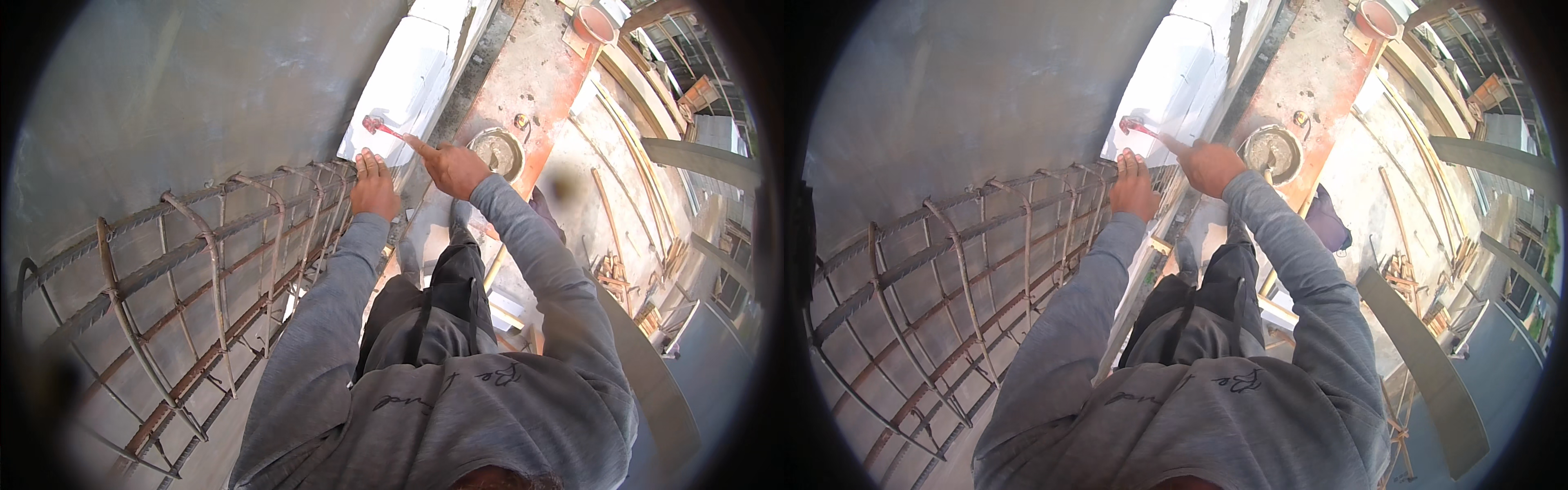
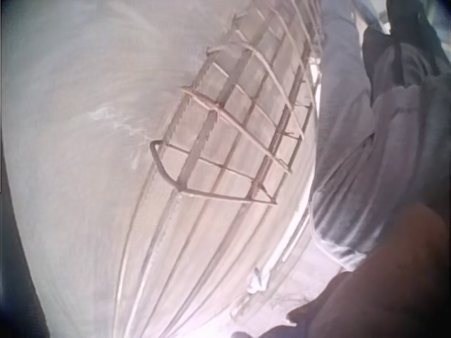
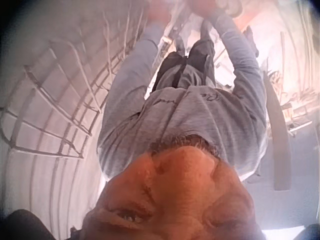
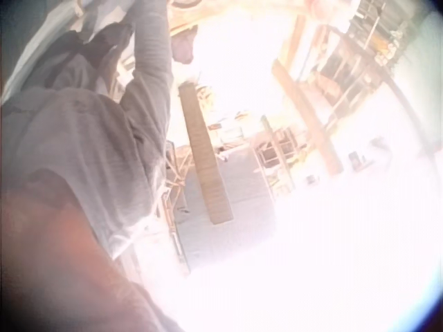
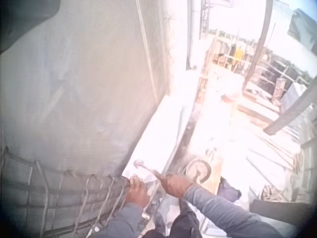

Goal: The person installs white insulation blocks onto a curved wall surface. They apply mortar with a trowel, position the blocks, tap them into place with a hammer, and measure the wall with a tape measure.

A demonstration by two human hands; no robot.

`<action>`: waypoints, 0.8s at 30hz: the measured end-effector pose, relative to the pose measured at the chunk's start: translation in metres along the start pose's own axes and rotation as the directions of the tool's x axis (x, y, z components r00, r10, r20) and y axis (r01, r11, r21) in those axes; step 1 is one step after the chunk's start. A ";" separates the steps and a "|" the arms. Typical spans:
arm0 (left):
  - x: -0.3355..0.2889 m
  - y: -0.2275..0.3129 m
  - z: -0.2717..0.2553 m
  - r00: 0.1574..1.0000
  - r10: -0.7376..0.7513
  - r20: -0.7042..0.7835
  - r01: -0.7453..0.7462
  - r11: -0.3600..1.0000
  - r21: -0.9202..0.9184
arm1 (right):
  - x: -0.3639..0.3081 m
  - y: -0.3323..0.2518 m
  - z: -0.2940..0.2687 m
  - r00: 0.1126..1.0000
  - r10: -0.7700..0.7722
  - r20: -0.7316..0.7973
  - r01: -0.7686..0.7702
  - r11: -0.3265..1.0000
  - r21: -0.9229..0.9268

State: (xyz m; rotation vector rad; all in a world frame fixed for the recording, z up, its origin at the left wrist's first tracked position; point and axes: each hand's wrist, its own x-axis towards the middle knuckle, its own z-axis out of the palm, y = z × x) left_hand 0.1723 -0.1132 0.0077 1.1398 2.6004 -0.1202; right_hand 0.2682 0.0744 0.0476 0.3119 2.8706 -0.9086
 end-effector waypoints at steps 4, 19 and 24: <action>0.002 0.000 -0.010 1.000 0.001 0.005 -0.002 1.000 0.028 | -0.002 -0.020 -0.011 0.996 -0.044 -0.080 0.051 0.995 0.088; 0.069 0.036 -0.047 0.993 0.002 0.117 -0.005 1.000 0.022 | 0.049 0.047 -0.046 0.964 0.142 -0.227 -0.126 0.989 0.080; 0.072 0.028 -0.045 0.997 0.049 0.051 -0.051 0.998 0.041 | 0.059 0.038 -0.070 0.969 0.172 -0.179 -0.170 0.985 0.026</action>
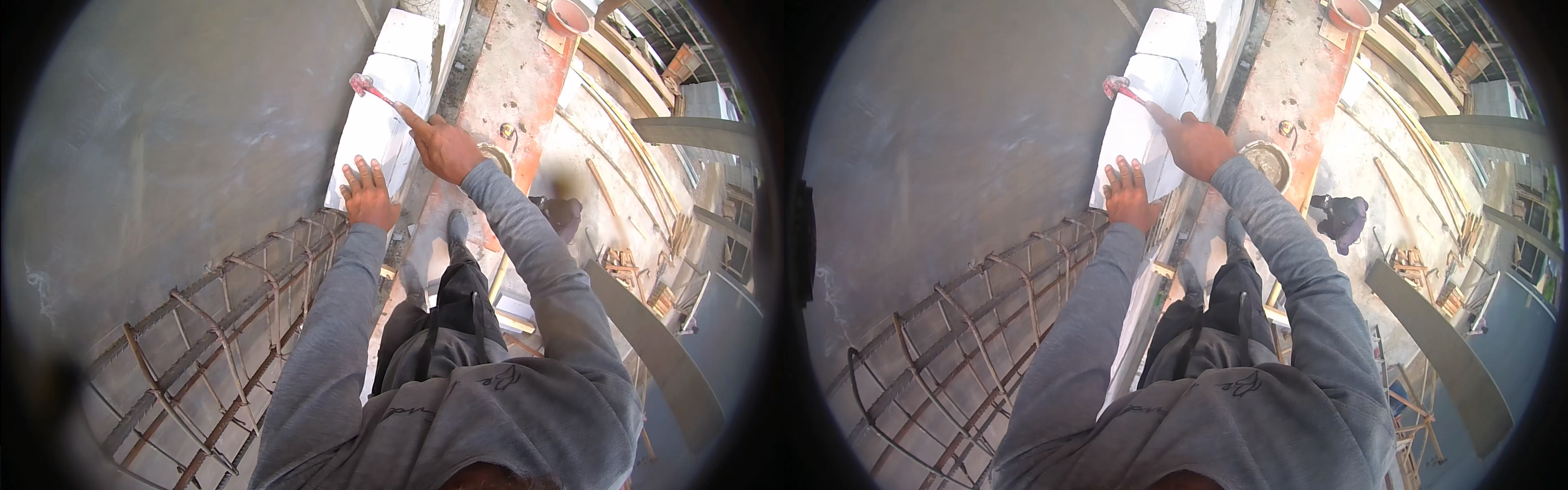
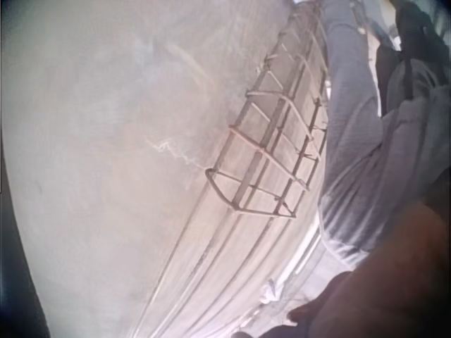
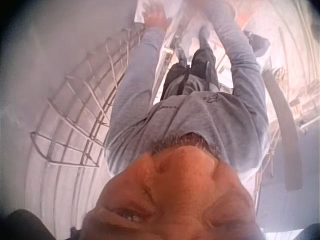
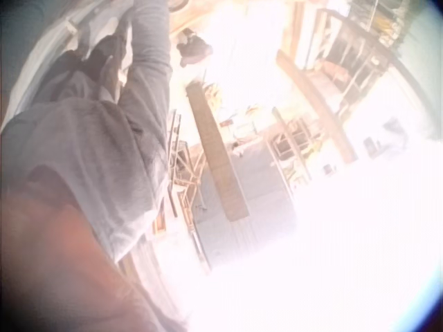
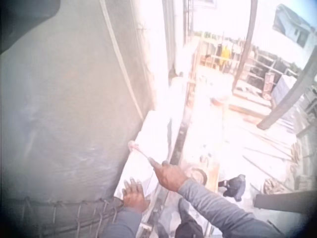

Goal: The person installs white insulation blocks onto a curved wall surface. They apply mortar with a trowel, position the blocks, tap them into place with a hammer, and measure the wall with a tape measure.

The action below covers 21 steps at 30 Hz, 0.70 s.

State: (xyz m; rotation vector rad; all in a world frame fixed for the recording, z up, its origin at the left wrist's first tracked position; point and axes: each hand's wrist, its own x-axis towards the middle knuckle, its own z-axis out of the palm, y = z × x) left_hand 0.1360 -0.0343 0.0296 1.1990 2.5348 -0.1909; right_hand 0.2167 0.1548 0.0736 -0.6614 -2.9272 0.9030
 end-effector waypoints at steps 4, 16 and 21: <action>0.002 0.006 -0.003 1.000 0.022 0.011 -0.023 0.999 0.035 | 0.018 0.029 0.006 0.991 0.091 0.098 -0.092 0.996 0.000; 0.004 -0.002 -0.003 0.996 0.017 0.085 -0.028 0.991 0.128 | 0.025 0.014 0.018 0.998 -0.035 -0.045 0.038 0.998 0.058; 0.004 0.000 -0.009 0.992 0.019 0.124 -0.030 0.995 0.091 | 0.010 0.020 0.031 0.987 0.059 0.147 -0.062 0.998 0.015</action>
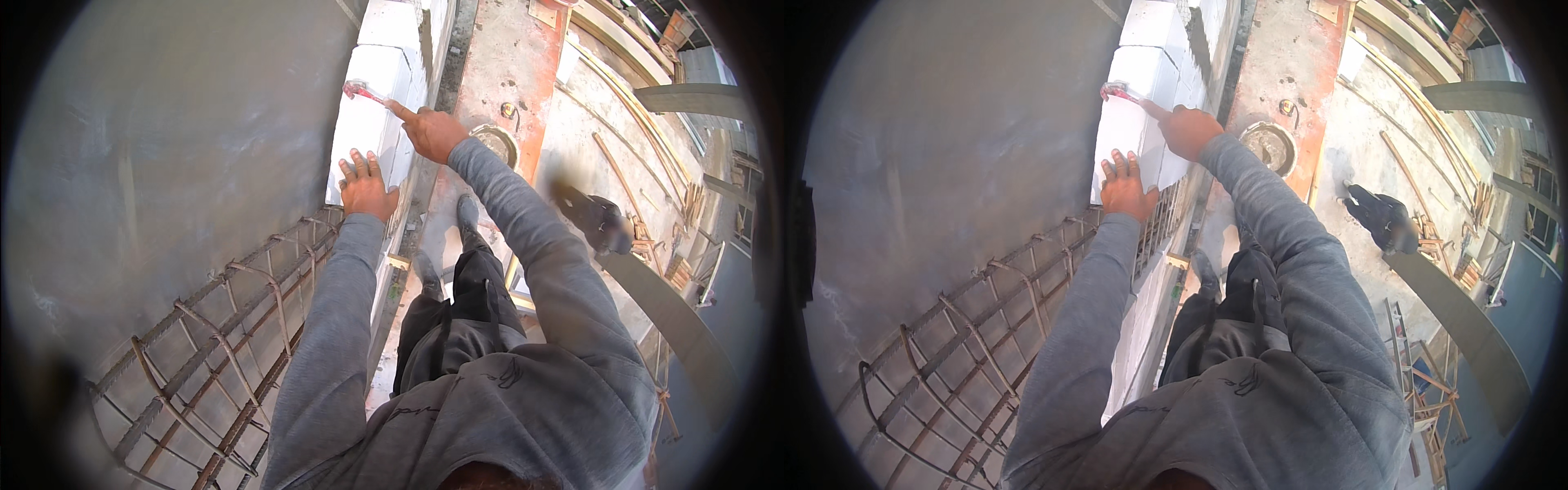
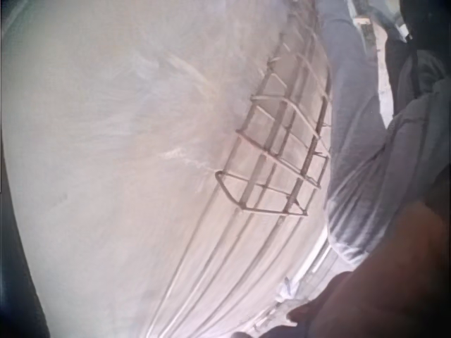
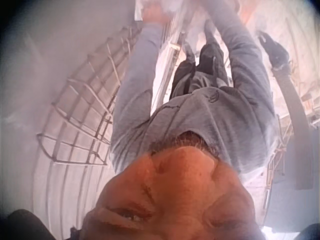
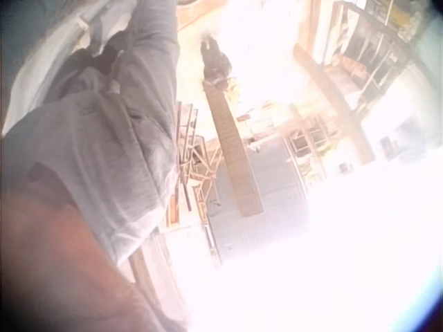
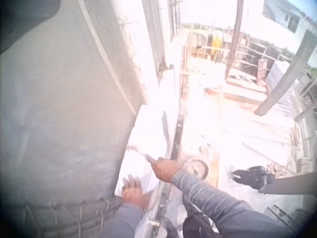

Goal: The person installs white insulation blocks onto a curved wall surface. They apply mortar with a trowel, position the blocks, tap them into place with a hammer, and measure the wall with a tape measure.

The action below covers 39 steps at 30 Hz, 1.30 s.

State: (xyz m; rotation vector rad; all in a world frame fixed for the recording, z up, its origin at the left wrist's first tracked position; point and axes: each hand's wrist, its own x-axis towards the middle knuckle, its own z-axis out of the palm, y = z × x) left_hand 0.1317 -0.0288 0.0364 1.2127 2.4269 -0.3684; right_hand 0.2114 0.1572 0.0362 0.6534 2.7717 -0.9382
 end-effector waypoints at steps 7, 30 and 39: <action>0.004 -0.016 0.006 0.986 0.068 -0.153 -0.065 0.998 0.022 | -0.086 -0.017 0.069 0.933 0.103 -0.344 0.122 0.811 0.572; 0.001 -0.001 0.031 0.950 -0.016 -0.313 0.059 0.990 0.130 | -0.231 0.034 0.128 0.795 0.591 0.135 -0.463 0.448 0.764; 0.001 -0.001 0.035 0.921 0.033 -0.388 -0.011 0.998 0.058 | -0.233 0.030 0.139 0.733 0.646 0.214 -0.443 0.214 0.871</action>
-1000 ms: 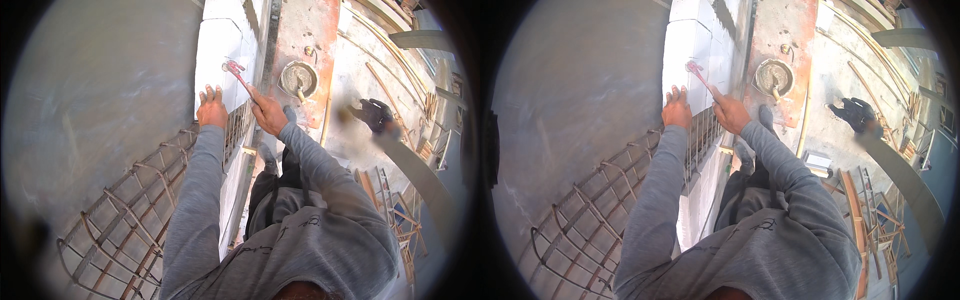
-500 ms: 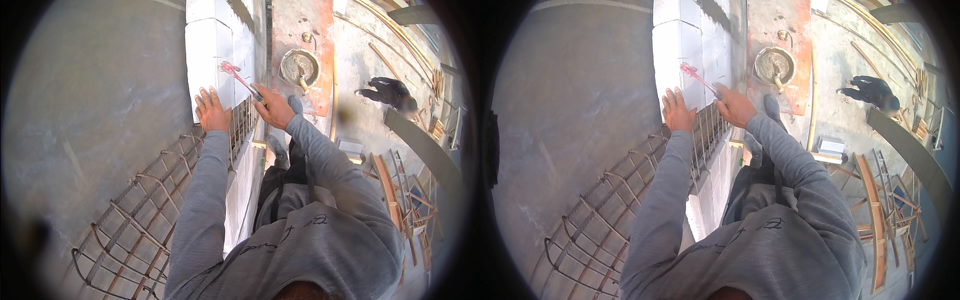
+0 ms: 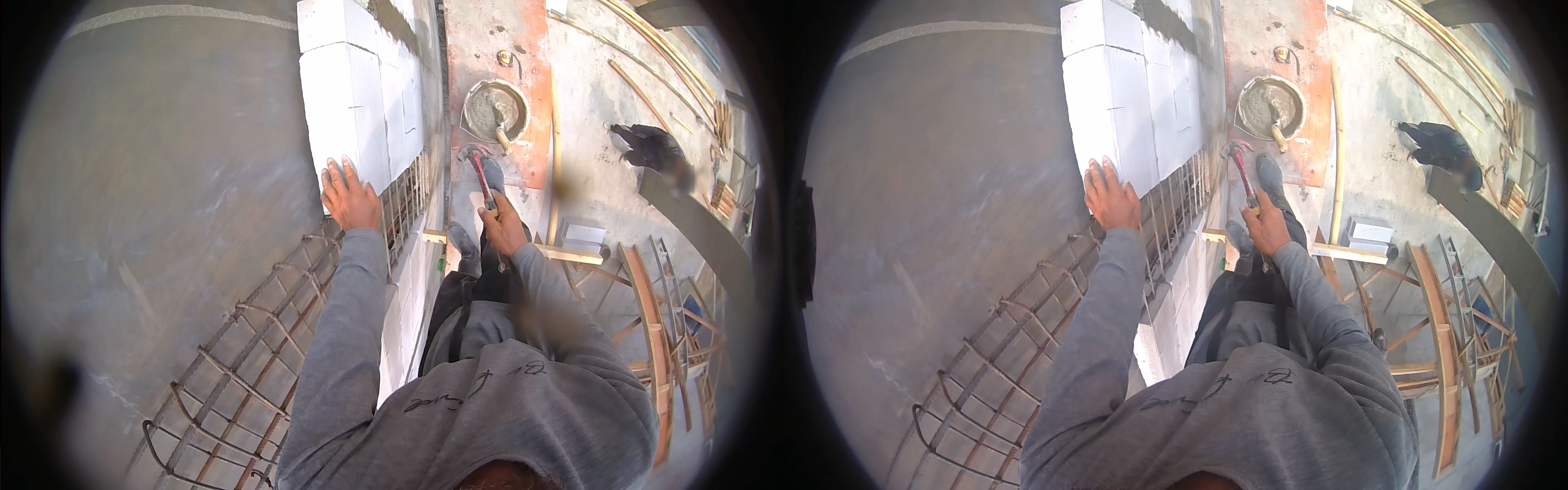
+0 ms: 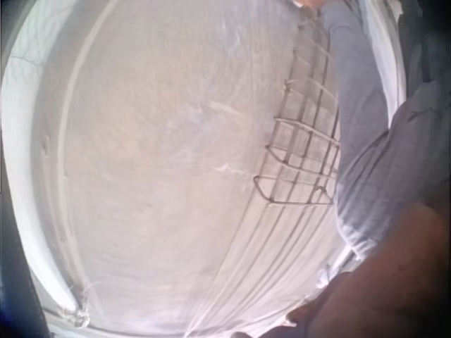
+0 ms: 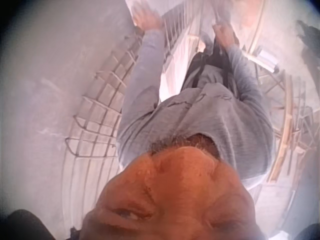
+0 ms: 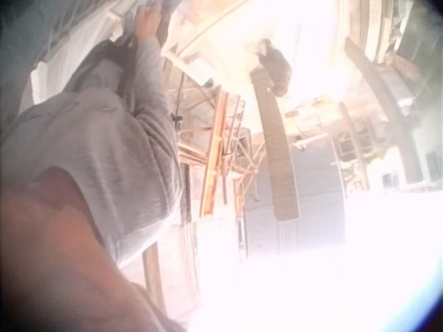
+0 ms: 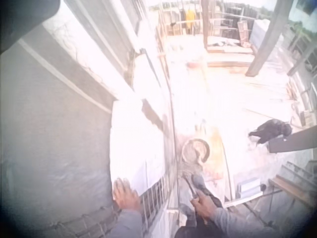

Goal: The person installs white insulation blocks onto a curved wall surface. They apply mortar with a trowel, position the blocks, tap them into place with a hammer, and measure the wall with a tape measure.

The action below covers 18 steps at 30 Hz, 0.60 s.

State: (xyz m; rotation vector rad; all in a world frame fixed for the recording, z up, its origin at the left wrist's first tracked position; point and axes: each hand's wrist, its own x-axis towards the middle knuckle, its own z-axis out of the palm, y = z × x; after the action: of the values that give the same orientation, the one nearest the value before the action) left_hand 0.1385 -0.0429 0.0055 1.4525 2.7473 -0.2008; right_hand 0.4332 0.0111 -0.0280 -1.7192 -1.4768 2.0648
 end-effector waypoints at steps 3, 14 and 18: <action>0.000 -0.002 -0.001 1.000 0.012 -0.029 -0.013 0.999 -0.051 | 0.003 -0.018 0.008 1.000 0.019 0.023 -0.019 1.000 0.008; 0.029 -0.038 -0.008 0.947 -0.239 0.216 0.294 0.913 -0.281 | 0.052 -0.045 0.090 0.991 -0.018 0.130 -0.019 0.960 0.279; 0.033 -0.041 -0.002 0.949 -0.234 0.210 0.291 0.908 -0.303 | 0.120 -0.030 0.133 0.967 -0.241 -0.084 0.230 0.965 -0.123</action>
State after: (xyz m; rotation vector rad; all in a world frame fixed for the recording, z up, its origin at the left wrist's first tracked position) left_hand 0.0863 -0.0387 0.0085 0.9359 2.6631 0.1244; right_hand 0.2688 0.0173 -0.1060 -1.5668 -1.7028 1.7848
